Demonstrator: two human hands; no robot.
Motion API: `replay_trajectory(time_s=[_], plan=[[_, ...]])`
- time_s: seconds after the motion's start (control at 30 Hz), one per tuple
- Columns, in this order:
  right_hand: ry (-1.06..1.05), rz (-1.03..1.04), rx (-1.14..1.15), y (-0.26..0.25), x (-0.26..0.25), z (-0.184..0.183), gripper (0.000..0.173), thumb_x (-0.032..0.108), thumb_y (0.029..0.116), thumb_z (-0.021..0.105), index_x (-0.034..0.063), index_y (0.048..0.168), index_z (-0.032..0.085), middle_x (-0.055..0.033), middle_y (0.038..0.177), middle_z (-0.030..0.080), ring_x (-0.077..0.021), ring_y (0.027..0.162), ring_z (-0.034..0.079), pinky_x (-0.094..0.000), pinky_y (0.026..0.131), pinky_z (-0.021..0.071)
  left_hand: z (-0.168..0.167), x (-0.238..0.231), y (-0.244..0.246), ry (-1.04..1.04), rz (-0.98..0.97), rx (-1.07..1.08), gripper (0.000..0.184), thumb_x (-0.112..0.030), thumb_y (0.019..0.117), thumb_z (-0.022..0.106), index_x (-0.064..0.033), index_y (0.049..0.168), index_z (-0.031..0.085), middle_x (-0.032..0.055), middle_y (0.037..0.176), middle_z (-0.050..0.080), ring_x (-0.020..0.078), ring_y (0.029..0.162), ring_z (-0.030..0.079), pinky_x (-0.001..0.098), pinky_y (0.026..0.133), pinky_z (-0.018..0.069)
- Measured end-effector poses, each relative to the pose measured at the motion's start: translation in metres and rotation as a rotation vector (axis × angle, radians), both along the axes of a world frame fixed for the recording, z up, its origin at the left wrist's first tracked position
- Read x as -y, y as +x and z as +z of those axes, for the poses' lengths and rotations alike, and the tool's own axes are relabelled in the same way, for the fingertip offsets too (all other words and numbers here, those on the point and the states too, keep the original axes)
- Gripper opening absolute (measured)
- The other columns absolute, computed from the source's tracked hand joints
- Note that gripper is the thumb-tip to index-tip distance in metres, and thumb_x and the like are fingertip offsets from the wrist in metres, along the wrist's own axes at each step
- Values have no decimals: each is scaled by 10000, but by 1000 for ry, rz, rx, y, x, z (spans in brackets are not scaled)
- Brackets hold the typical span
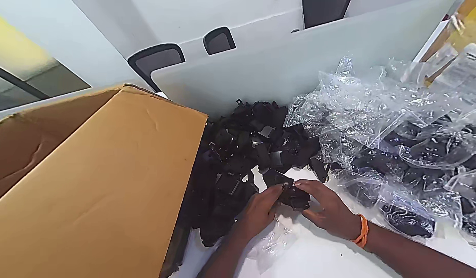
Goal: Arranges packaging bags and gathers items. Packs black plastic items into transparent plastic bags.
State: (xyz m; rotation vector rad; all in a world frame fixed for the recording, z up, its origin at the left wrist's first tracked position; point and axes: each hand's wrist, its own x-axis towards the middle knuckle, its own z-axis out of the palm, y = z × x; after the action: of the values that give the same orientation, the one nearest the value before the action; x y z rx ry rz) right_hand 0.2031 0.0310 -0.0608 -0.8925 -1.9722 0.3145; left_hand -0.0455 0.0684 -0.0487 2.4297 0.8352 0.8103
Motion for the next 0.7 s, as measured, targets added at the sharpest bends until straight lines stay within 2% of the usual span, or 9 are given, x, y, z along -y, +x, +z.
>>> replay_trajectory(time_s=[0.03, 0.1, 0.13, 0.17, 0.27, 0.33, 0.43, 0.6, 0.7], plan=[[10, -6, -27, 1, -1, 0, 487, 185, 881, 761, 48, 1325, 615, -143, 1301, 654, -204, 1234, 615, -342, 1065, 513, 6, -1, -4, -12, 36, -39, 400, -163, 1014, 604, -19, 1388, 602, 131, 1319, 671, 170, 1067, 706, 346, 927, 585], [42, -36, -73, 2, -1, 0, 496, 168, 872, 766, 58, 1328, 605, -143, 1287, 641, -194, 1241, 600, -330, 1070, 509, 17, -2, -15, -40, 63, -46, 395, -403, 952, 716, -38, 1103, 702, 98, 965, 689, 152, 734, 631, 322, 661, 559], [58, -54, -99, 3, 0, 0, 517, 161, 874, 766, 54, 1348, 590, -149, 1293, 627, -185, 1254, 586, -319, 1082, 497, 25, 2, -22, -82, 31, -101, 445, -481, 905, 743, -38, 922, 696, 84, 790, 645, 169, 652, 593, 351, 611, 532], [80, -74, -120, 2, 0, 1, 541, 157, 878, 757, 52, 1374, 567, -150, 1298, 610, -167, 1262, 572, -300, 1089, 483, 36, 7, -28, -173, -34, -225, 493, -529, 866, 757, -40, 848, 694, 83, 714, 630, 198, 632, 601, 403, 614, 537], [148, -97, -163, 2, -1, 2, 586, 167, 869, 743, 80, 1406, 526, -117, 1273, 567, -113, 1227, 548, -237, 1061, 464, 50, 23, -21, -414, -226, -640, 530, -563, 853, 753, -37, 892, 703, 116, 737, 659, 292, 719, 662, 542, 693, 555], [159, -55, -177, 4, 0, 3, 577, 203, 836, 783, 118, 1359, 554, -80, 1234, 579, -106, 1204, 562, -242, 1035, 489, 48, 29, -10, -413, -228, -739, 347, -371, 942, 686, -28, 892, 701, 142, 776, 672, 335, 772, 676, 576, 712, 539], [180, 84, -150, 5, 4, 3, 518, 253, 832, 788, 147, 1288, 565, -61, 1198, 586, -140, 1182, 578, -285, 1019, 510, 43, 23, -15, -313, -189, -585, 254, -210, 1003, 587, -22, 881, 706, 146, 819, 696, 328, 813, 698, 560, 751, 560], [298, 344, 72, 0, 13, 6, 291, 203, 975, 680, 179, 1259, 619, -103, 1285, 603, -248, 1276, 565, -396, 1087, 487, 33, -1, -27, -327, -132, -236, 262, -171, 1045, 528, 4, 991, 715, 129, 876, 700, 223, 807, 674, 426, 793, 560], [306, 363, 150, -4, 15, 6, 233, 185, 1019, 627, 216, 1248, 664, -114, 1375, 572, -287, 1348, 508, -440, 1124, 450, 25, -6, -25, -373, -176, -70, 277, -181, 1051, 535, 14, 953, 706, 99, 830, 647, 138, 744, 596, 294, 715, 511]])
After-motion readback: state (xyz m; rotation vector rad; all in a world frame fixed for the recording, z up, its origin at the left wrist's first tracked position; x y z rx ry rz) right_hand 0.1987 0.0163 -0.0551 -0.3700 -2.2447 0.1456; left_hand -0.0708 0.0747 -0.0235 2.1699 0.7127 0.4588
